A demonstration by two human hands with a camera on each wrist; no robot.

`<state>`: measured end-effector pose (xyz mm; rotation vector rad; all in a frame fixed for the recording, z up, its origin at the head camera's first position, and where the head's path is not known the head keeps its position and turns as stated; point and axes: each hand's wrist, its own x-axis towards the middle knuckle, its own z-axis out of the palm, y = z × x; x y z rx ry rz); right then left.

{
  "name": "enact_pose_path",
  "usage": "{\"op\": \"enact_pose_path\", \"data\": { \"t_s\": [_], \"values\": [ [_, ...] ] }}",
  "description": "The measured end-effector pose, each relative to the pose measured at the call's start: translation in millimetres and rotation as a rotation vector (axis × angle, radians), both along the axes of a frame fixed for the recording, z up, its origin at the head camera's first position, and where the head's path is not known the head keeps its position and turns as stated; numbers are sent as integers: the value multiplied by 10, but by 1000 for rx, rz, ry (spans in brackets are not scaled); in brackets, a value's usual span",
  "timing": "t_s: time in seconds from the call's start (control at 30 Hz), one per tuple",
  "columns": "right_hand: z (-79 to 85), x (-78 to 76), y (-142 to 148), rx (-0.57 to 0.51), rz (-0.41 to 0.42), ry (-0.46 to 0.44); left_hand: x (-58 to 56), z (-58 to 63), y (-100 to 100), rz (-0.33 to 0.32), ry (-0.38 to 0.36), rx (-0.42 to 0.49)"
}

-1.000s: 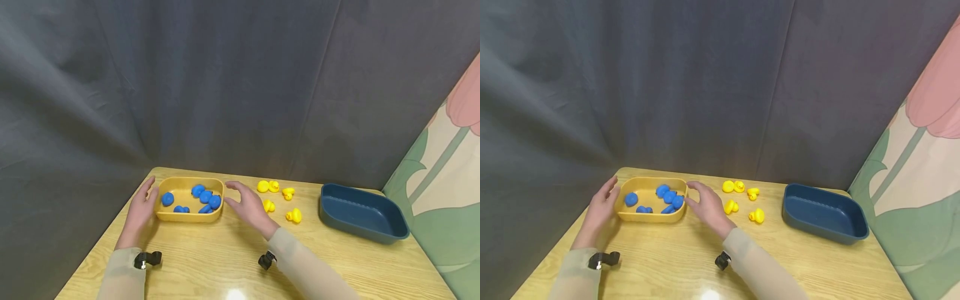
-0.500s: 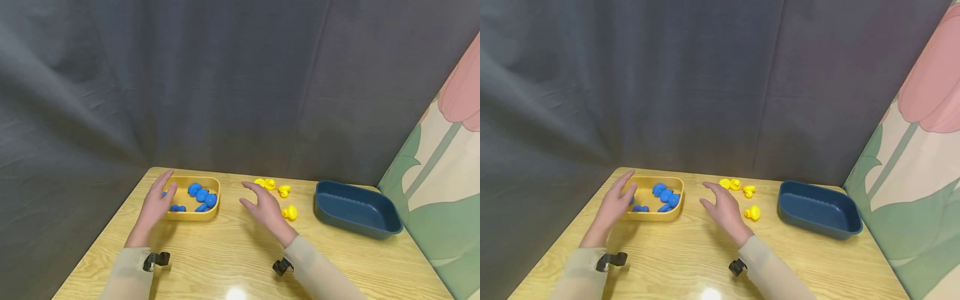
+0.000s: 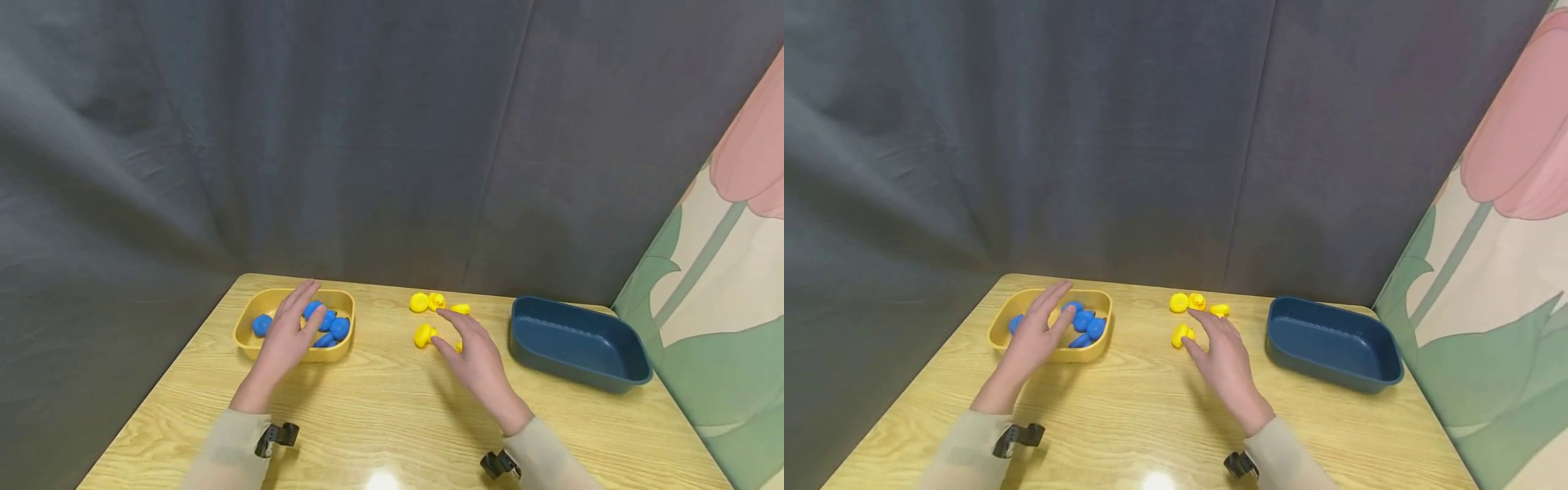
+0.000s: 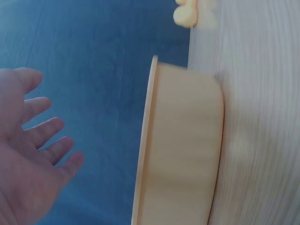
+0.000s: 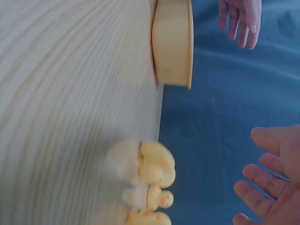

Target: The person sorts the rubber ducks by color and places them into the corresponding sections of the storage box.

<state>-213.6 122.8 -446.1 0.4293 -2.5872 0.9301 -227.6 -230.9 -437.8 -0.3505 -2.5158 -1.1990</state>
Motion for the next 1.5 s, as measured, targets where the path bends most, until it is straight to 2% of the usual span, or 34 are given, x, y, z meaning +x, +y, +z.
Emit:
{"op": "enact_pose_path", "data": {
  "t_s": [0.17,0.33,0.53,0.77,1.03,1.33,1.5],
  "values": [
    [-16,74,201,2,-28,10,46,11,204,-49,6,4],
    [-21,143,369,24,-60,39,77,11,424,-67,8,-9],
    [-22,230,579,26,-94,33,83,-32,668,-97,13,-39],
    [-35,297,825,9,-127,62,96,-54,924,-102,41,-47],
    [-54,391,1111,-20,-177,31,133,-53,1177,-127,43,-59],
    [-144,492,1432,-86,-254,0,156,-159,1418,-180,23,-32],
    [-201,495,1627,-102,-304,11,156,-210,1538,-209,21,-21]
  ]
}}
